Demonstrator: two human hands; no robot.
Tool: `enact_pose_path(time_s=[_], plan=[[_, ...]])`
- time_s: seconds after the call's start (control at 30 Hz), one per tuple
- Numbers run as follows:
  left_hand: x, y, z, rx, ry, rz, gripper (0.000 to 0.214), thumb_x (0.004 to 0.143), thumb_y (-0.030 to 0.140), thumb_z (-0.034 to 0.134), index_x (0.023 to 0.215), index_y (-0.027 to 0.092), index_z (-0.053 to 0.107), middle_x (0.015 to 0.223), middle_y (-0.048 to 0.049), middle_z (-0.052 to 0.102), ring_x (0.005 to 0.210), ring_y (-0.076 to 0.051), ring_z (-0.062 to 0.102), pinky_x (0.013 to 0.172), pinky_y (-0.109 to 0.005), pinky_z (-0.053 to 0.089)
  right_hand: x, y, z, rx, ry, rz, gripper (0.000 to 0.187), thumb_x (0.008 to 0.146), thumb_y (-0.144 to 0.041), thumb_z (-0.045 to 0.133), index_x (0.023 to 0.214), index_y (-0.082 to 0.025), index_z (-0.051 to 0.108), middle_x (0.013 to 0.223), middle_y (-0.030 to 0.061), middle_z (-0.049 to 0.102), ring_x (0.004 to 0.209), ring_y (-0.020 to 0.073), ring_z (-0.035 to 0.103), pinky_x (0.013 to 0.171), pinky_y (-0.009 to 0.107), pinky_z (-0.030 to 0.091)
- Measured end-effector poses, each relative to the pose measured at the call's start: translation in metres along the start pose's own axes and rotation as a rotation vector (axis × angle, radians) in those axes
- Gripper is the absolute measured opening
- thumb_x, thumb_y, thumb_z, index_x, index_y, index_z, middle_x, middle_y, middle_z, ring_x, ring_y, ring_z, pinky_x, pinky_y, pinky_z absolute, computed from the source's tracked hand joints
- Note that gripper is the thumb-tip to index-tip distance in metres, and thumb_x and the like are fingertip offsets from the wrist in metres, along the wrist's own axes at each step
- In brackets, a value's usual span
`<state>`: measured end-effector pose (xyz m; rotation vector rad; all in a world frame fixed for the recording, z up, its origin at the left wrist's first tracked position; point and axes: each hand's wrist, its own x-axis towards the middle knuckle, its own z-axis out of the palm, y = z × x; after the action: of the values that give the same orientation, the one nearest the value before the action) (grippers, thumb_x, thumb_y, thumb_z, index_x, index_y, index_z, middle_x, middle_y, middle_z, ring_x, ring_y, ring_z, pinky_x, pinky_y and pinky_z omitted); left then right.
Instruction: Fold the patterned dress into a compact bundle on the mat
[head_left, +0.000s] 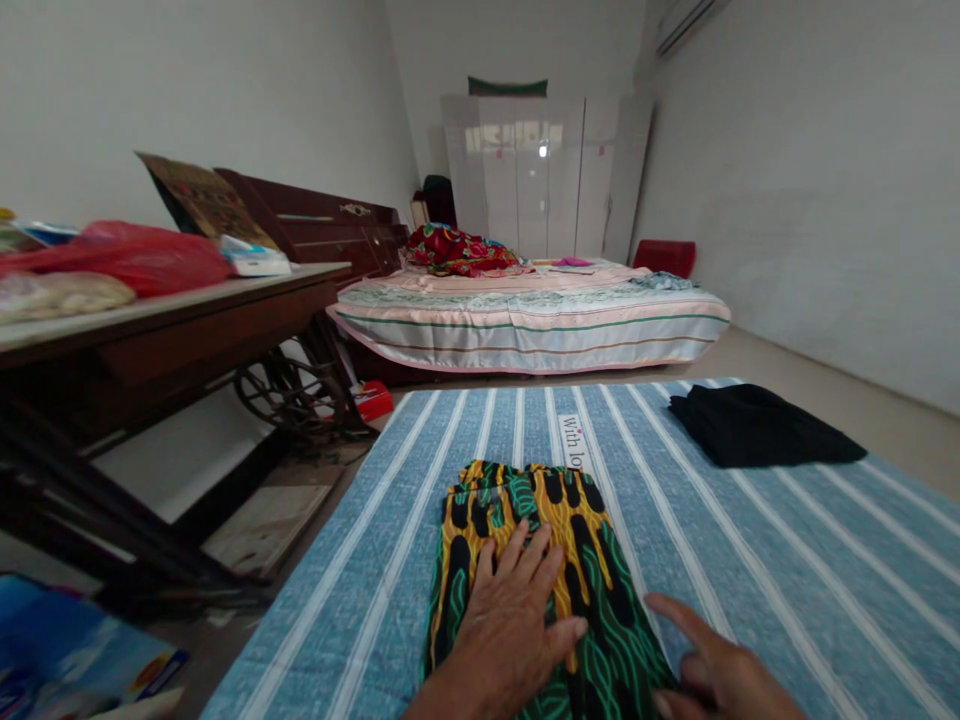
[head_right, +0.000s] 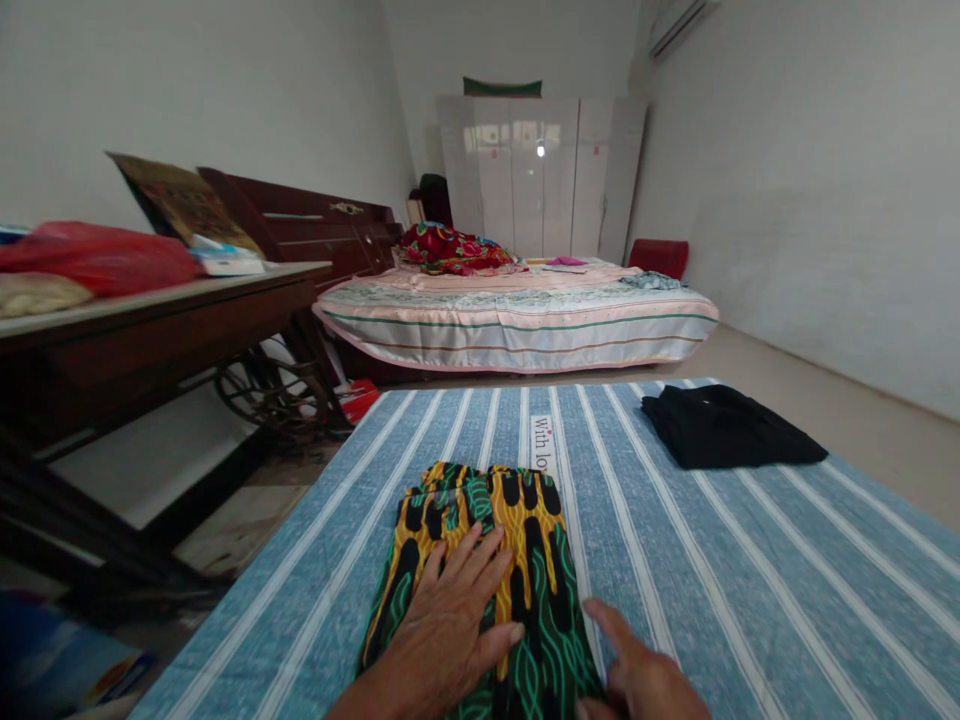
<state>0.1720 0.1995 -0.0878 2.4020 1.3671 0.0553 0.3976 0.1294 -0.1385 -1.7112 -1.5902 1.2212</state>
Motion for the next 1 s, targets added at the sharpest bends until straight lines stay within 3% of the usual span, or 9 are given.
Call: enact_pose_path(time_s=[0.13, 0.27, 0.33, 0.47, 0.63, 0.7, 0.77, 0.83, 1.0], plan=[[0.0, 0.003, -0.001, 0.04, -0.002, -0.016, 0.066, 0.081, 0.057, 0.044, 0.139, 0.028, 0.034, 0.151, -0.0016, 0.018, 0.139, -0.028, 0.005, 0.109, -0.059, 0.004, 0.019, -0.057, -0.01, -0.421, 0.246, -0.219, 0.04, 0.082, -0.031, 0.046, 0.119, -0.021, 0.054, 0.091, 0.0051, 0.068, 0.077, 0.0194, 0.064, 0.069, 0.03, 0.048], [0.0, 0.005, 0.0, 0.054, 0.042, -0.007, 0.069, 0.079, 0.053, 0.05, 0.14, 0.029, 0.029, 0.151, -0.0034, 0.016, 0.139, -0.028, 0.006, 0.109, -0.059, 0.006, 0.062, -0.086, 0.012, -0.58, 0.324, -0.517, 0.038, 0.087, -0.023, 0.038, 0.122, -0.016, 0.052, 0.126, 0.0107, 0.055, 0.117, 0.0205, 0.05, 0.098, 0.035, 0.037], [0.0, 0.003, 0.003, 0.051, 0.063, 0.007, 0.07, 0.079, 0.054, 0.05, 0.14, 0.027, 0.031, 0.151, -0.0047, 0.019, 0.139, -0.029, 0.008, 0.109, -0.059, 0.008, 0.083, -0.077, 0.023, -0.664, 0.335, -0.485, 0.044, 0.09, -0.029, 0.038, 0.13, -0.012, 0.046, 0.137, 0.0144, 0.044, 0.128, 0.0245, 0.037, 0.104, 0.041, 0.03], [0.0, -0.004, 0.011, -0.009, 0.151, 0.062, 0.067, 0.078, 0.053, 0.052, 0.137, 0.023, 0.037, 0.147, -0.0069, 0.03, 0.136, -0.029, 0.021, 0.108, -0.058, 0.017, 0.102, -0.052, 0.024, -0.743, 0.259, -0.358, 0.053, 0.092, -0.042, 0.034, 0.135, -0.012, 0.04, 0.143, 0.0135, 0.035, 0.133, 0.0256, 0.027, 0.107, 0.047, 0.023], [0.01, -0.035, -0.002, -0.028, 0.557, -0.001, 0.037, 0.087, 0.033, 0.044, 0.116, 0.014, 0.056, 0.127, -0.0116, 0.055, 0.12, -0.022, 0.047, 0.103, -0.04, 0.036, 0.095, -0.068, 0.015, -0.753, 0.269, -0.358, 0.053, 0.091, -0.039, 0.035, 0.137, -0.013, 0.037, 0.146, 0.0123, 0.031, 0.134, 0.0249, 0.025, 0.107, 0.046, 0.021], [0.018, -0.052, -0.018, 0.055, 0.607, -0.119, 0.028, 0.086, 0.025, 0.043, 0.104, 0.014, 0.061, 0.113, -0.0116, 0.062, 0.108, -0.023, 0.054, 0.095, -0.038, 0.042, 0.093, -0.08, 0.016, -0.74, 0.27, -0.406, 0.052, 0.091, -0.038, 0.035, 0.136, -0.013, 0.038, 0.145, 0.0129, 0.032, 0.134, 0.0249, 0.026, 0.107, 0.045, 0.022], [0.026, -0.066, -0.034, 0.17, 0.543, -0.202, 0.023, 0.083, 0.021, 0.045, 0.096, 0.014, 0.063, 0.101, -0.011, 0.065, 0.099, -0.025, 0.056, 0.09, -0.038, 0.043, 0.093, -0.087, 0.021, -0.721, 0.244, -0.455, 0.054, 0.091, -0.041, 0.035, 0.136, -0.012, 0.039, 0.144, 0.0137, 0.033, 0.133, 0.0255, 0.027, 0.107, 0.044, 0.022], [0.033, -0.075, -0.047, 0.259, 0.443, -0.187, 0.021, 0.081, 0.021, 0.047, 0.094, 0.016, 0.064, 0.097, -0.01, 0.065, 0.095, -0.025, 0.057, 0.088, -0.038, 0.042, 0.095, -0.088, 0.027, -0.702, 0.212, -0.47, 0.058, 0.09, -0.045, 0.035, 0.137, -0.011, 0.037, 0.145, 0.0143, 0.031, 0.134, 0.0266, 0.025, 0.108, 0.044, 0.022], [0.047, -0.082, -0.058, 0.34, 0.268, -0.155, 0.019, 0.081, 0.022, 0.049, 0.087, 0.018, 0.066, 0.089, -0.0086, 0.064, 0.09, -0.024, 0.056, 0.083, -0.035, 0.041, 0.1, -0.078, 0.037, -0.676, 0.158, -0.387, 0.066, 0.09, -0.052, 0.033, 0.139, -0.008, 0.033, 0.147, 0.0162, 0.027, 0.135, 0.0287, 0.021, 0.109, 0.045, 0.02]])
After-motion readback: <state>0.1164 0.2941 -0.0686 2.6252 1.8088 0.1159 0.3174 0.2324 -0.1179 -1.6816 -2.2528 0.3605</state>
